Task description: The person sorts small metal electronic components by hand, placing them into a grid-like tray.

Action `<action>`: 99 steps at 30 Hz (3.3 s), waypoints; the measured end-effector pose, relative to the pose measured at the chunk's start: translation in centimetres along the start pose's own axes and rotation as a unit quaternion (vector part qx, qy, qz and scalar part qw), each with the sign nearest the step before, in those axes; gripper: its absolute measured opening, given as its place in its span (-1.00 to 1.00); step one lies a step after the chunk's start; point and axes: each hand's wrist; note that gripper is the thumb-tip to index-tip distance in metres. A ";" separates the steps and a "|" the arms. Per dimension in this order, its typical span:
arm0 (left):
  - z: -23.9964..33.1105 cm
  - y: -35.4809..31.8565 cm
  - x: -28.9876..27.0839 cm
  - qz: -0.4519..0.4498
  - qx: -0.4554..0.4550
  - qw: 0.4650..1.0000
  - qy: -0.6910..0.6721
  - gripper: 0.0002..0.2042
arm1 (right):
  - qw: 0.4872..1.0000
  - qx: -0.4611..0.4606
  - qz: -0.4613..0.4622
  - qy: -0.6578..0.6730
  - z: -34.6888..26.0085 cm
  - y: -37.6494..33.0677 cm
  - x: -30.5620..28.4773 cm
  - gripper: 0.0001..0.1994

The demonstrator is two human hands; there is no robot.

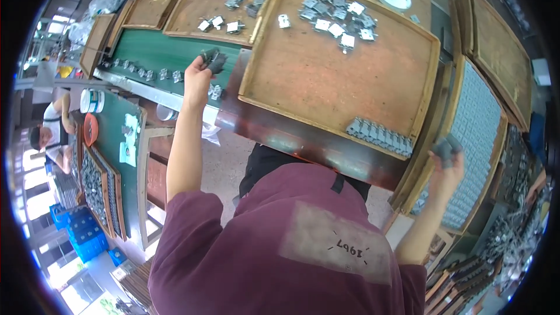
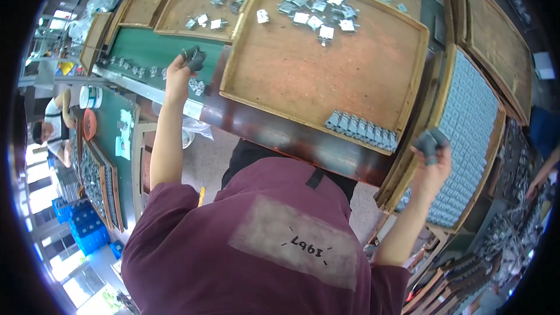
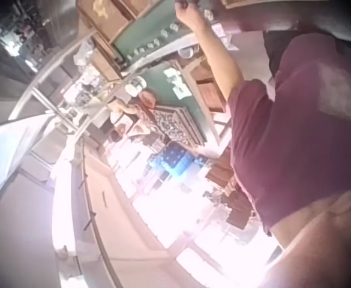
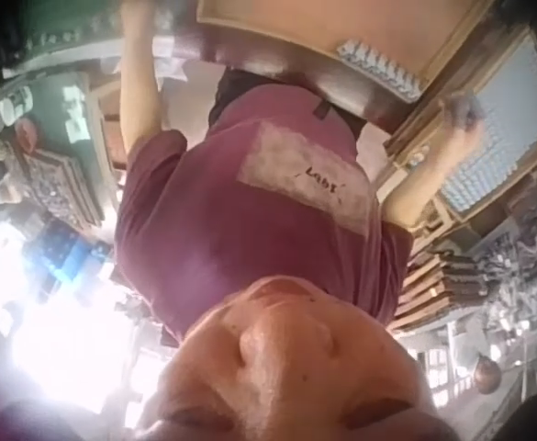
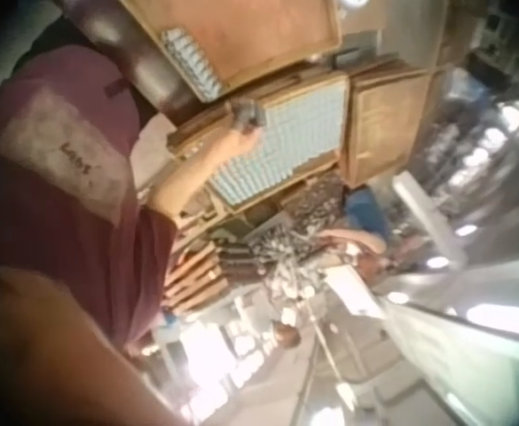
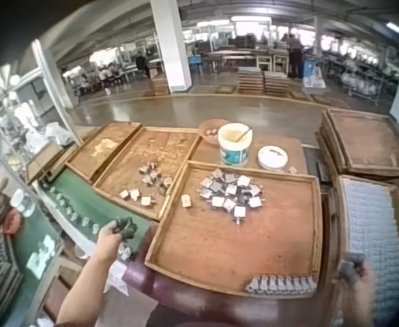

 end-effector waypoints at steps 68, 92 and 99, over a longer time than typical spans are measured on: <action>7.0 -18.8 26.8 -0.392 0.515 0.762 -0.008 -0.44 | 0.951 0.027 -0.281 -0.127 -1.6 -4.9 2.9 -0.52; -0.3 -9.2 21.5 -0.488 0.085 0.836 0.236 -0.41 | 0.780 0.098 0.280 -0.551 2.8 18.8 -36.8 -0.49; -3.0 -2.3 4.9 0.155 0.179 0.841 0.487 -0.66 | 0.970 -0.006 0.232 -0.080 0.6 15.2 -29.8 -0.59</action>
Point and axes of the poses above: each hand's wrist, its own y-axis towards the middle knuckle, its own x-axis out of the palm, z = x × y, and after that the axes turned 1 degree about y, right-handed
